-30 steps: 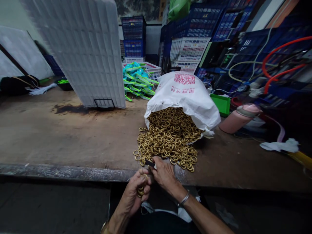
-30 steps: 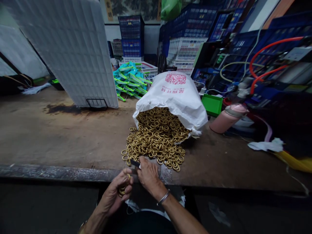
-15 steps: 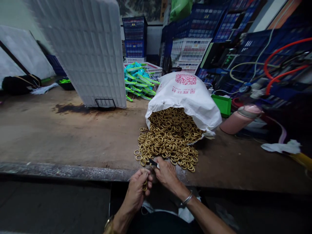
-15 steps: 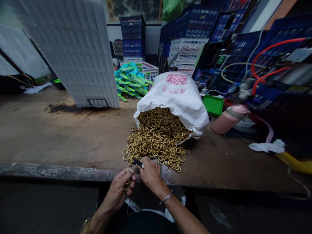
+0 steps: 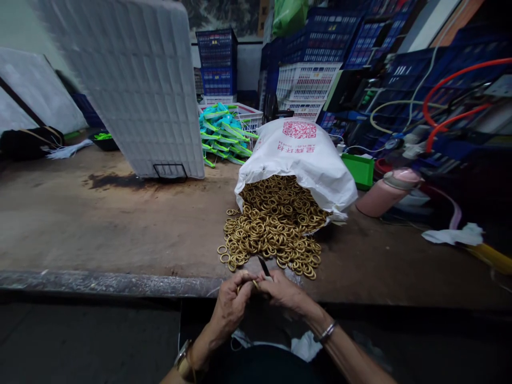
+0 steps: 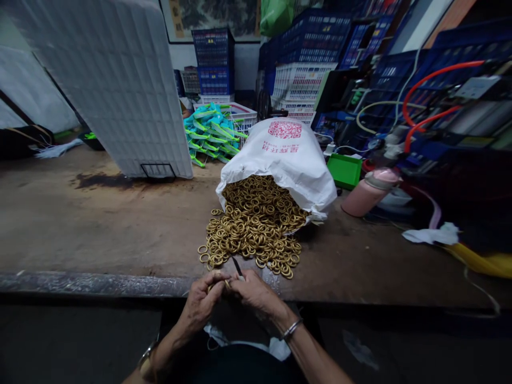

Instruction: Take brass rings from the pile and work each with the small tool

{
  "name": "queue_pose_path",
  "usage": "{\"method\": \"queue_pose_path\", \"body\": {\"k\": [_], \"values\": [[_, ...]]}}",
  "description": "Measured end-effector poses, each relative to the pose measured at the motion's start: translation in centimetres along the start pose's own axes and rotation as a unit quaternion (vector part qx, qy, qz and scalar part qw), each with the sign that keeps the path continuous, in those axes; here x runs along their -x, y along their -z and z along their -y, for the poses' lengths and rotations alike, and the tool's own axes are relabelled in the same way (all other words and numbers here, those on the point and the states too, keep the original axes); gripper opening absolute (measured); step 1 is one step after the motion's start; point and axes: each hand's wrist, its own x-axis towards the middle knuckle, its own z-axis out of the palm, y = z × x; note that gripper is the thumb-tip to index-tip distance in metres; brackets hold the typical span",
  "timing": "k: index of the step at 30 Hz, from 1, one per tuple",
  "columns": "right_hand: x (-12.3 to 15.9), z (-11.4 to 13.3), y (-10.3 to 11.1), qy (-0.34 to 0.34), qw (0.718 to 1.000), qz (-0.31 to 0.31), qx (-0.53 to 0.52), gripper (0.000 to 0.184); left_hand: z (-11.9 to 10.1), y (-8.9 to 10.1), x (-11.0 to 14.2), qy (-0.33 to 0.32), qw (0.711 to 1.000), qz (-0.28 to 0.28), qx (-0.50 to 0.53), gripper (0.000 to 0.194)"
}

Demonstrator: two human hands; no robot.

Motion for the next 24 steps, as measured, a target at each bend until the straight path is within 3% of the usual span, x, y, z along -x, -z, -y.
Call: {"method": "queue_pose_path", "body": {"k": [4,10,16,24], "values": [[0.23,-0.03,0.07,-0.025,0.998,-0.005,-0.056,0.022,-0.1,-0.2,0.07,0.015,0.999,-0.035,0.013,0.013],[0.28,-0.14,0.22,0.095,0.992,-0.053,0.066,0.026,-0.54,-0.6,0.19,-0.002,0.998,-0.04,-0.044,0.013],[0.23,-0.08,0.02,0.137,0.976,-0.091,0.141,0.023,-0.26,-0.71,0.2,0.0,0.998,-0.029,-0.053,0.014],[0.32,0.0,-0.21,0.146,0.976,-0.087,0.135,0.026,-0.24,-0.63,0.1,0.046,0.999,-0.017,-0.017,0.017]]}}
